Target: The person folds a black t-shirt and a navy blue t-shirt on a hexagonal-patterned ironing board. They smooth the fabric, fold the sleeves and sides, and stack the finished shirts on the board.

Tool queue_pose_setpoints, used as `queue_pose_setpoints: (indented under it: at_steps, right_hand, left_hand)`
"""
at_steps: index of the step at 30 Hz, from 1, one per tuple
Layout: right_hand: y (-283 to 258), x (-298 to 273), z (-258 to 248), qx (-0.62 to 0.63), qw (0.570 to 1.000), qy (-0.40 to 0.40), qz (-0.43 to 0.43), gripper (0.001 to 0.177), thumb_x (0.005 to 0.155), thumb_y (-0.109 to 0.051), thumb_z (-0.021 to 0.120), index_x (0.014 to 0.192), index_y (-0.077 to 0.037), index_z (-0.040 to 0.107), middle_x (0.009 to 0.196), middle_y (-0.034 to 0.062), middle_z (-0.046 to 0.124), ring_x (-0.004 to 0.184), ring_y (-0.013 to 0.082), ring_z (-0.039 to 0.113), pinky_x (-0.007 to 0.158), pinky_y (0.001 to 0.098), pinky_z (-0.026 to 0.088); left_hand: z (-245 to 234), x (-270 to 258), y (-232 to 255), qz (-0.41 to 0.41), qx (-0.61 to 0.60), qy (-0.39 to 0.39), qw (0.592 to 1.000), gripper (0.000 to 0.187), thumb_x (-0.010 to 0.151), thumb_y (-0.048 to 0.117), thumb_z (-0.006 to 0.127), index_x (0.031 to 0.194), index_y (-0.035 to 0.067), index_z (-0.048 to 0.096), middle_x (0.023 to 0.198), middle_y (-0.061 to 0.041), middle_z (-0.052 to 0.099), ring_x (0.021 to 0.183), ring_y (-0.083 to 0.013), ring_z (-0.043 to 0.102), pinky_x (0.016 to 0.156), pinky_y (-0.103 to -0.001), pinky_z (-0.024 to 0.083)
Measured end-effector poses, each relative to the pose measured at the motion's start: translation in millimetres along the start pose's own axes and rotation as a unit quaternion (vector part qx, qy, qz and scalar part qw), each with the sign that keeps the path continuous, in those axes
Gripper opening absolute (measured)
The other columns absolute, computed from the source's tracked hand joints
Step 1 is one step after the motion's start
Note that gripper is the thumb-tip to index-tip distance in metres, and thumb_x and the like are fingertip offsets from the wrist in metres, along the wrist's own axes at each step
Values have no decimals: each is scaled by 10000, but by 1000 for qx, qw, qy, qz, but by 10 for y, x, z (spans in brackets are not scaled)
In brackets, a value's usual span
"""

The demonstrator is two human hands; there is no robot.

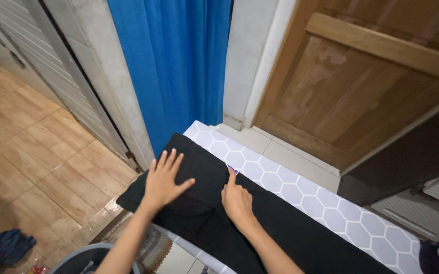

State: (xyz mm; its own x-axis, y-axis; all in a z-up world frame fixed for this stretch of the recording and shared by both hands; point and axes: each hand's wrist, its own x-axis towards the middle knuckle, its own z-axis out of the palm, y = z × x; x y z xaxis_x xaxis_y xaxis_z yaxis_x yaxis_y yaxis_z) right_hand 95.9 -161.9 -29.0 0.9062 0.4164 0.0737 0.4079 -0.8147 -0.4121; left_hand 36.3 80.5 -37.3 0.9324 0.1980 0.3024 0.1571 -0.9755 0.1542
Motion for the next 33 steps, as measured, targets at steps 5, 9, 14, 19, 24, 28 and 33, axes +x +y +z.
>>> queue_pose_setpoints:
  at_steps: [5,9,14,19,24,28,33]
  right_hand:
    - [3,23,-80,-63,997,15,-27,662,941,-275,597,1489,29,383,663,209,707,603,389,715,585,509,576]
    - [-11,78,-288,-69,998,-11,-4,707,851,-348,676,1434,1,482,704,180,715,657,345,732,645,459,591]
    - [48,32,-431,4,994,77,-77,707,800,-421,668,1433,-137,529,1160,118,682,1115,302,643,963,448,504]
    - [175,40,-209,-35,980,55,-188,718,955,-446,601,1556,-111,395,1625,128,348,1509,322,290,1197,542,188]
    - [260,84,-129,-44,982,23,-182,706,978,-463,548,1562,-112,362,1639,131,319,1526,314,244,1204,549,147]
    - [242,76,-169,-49,982,22,-179,717,976,-479,534,1564,-111,357,1644,135,304,1530,311,233,1205,550,137]
    - [241,58,-151,-39,984,12,-174,709,980,-482,521,1566,-119,357,1645,134,300,1532,307,232,1215,545,132]
  left_hand:
    - [-5,135,-75,-41,-18,-65,997,1036,758,788,590,1565,187,341,1662,-91,243,1531,-312,208,1184,-558,192]
    - [-22,392,3,-80,54,-172,980,1031,836,743,611,1589,110,300,1650,-168,233,1527,-359,212,1245,-547,119]
    - [291,395,704,49,42,16,998,751,921,546,585,1504,82,484,1604,-168,416,1536,-338,316,1267,-553,181]
    - [499,424,694,99,-34,56,993,686,926,557,547,1471,141,514,1578,-123,425,1500,-318,295,1188,-612,180]
    - [342,907,-17,-23,-43,-28,998,757,908,677,468,1528,245,433,1626,-78,348,1470,-360,347,1133,-563,320]
    - [262,1087,-200,-156,-146,-161,964,853,879,733,450,1608,299,362,1571,-103,456,1389,-369,512,1122,-486,441]
    - [154,1126,-132,-172,55,-102,978,718,994,583,459,1523,101,510,1411,-231,628,1351,-380,574,1162,-534,416]
